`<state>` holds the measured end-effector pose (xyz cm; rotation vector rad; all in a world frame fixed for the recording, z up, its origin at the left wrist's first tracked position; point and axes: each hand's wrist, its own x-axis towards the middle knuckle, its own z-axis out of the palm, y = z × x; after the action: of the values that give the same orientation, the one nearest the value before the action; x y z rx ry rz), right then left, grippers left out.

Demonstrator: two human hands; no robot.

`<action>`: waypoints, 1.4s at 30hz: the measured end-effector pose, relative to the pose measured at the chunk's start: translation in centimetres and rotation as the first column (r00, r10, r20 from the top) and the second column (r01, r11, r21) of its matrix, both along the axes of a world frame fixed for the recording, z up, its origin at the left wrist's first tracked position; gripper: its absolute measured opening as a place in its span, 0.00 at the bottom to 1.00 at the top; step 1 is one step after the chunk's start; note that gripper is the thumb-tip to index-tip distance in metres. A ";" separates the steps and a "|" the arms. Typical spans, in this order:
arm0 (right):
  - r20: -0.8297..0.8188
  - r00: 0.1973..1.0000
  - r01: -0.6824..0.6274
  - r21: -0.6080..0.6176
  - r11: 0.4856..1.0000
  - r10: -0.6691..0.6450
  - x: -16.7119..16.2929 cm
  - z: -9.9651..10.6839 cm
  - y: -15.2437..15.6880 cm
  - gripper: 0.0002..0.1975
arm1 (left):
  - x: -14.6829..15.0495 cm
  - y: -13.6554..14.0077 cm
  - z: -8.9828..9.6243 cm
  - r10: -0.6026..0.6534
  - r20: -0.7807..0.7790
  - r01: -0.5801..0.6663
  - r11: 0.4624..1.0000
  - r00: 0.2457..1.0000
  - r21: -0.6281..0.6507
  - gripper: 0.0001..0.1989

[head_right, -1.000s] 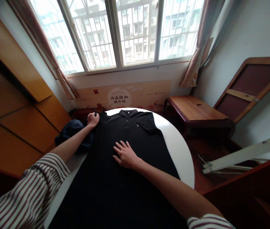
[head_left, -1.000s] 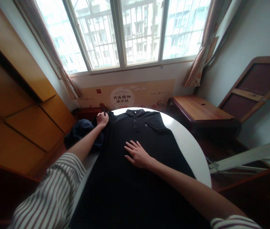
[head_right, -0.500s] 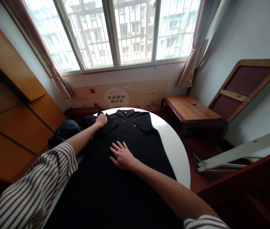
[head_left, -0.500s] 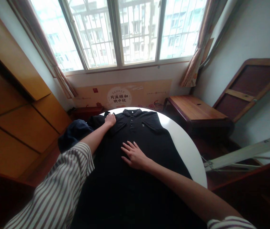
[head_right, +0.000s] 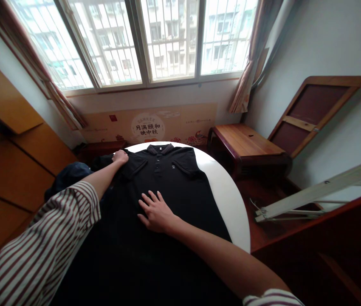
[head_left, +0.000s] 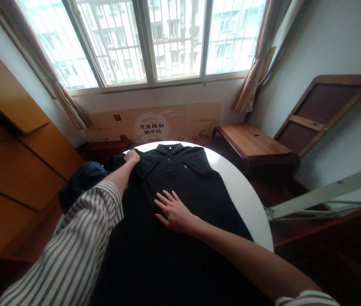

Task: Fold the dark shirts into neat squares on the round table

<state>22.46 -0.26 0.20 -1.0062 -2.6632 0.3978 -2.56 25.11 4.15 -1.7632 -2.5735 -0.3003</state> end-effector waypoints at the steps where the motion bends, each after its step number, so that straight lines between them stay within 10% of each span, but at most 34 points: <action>1: -0.001 1.000 0.001 0.003 1.000 -0.001 0.0 0.0 0.0 0.30 | 0.6 -0.2 -0.1 -0.028 -0.015 0.029 0.999 0.999 0.015 0.19; 8: 0.013 1.000 0.013 0.022 1.000 -0.013 -0.1 0.0 -0.1 0.30 | 6.0 -3.4 -4.0 -0.567 -0.059 0.566 0.824 0.822 -0.033 0.25; 13: 0.033 0.999 -0.010 0.039 0.999 0.009 0.0 0.1 -0.3 0.33 | 5.5 -3.3 -5.3 -0.568 0.022 0.563 0.808 0.823 -0.173 0.33; 19: 0.082 0.996 -0.020 0.049 0.999 0.016 -0.1 0.1 -0.3 0.33 | 6.9 -5.3 -2.7 -0.556 -0.007 0.548 0.821 0.831 -0.161 0.32; 24: 0.148 0.989 -0.033 0.023 0.999 0.029 -0.1 1.0 0.0 0.33 | 8.4 -14.5 0.7 -0.789 -0.106 0.792 0.610 0.604 -0.024 0.22; 30: 0.128 0.986 -0.105 -0.032 0.994 0.108 3.6 3.8 -5.8 0.27 | 3.9 -32.5 2.4 -0.950 0.037 0.947 0.305 0.310 -0.098 0.16; 36: 0.127 0.983 -0.131 -0.004 0.991 0.130 10.0 1.8 -16.0 0.33 | -2.6 -45.3 -0.8 -0.955 -0.024 0.955 0.295 0.295 0.013 0.25; 42: 0.063 0.990 -0.136 0.267 0.954 0.123 11.1 0.2 -20.0 0.23 | -4.8 -48.8 -2.8 -0.923 -0.210 0.944 0.329 0.322 0.002 0.17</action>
<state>33.60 -20.25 0.42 -0.7692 -2.7365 0.0317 -7.38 -23.68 1.34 -2.8480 -1.0200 -0.2517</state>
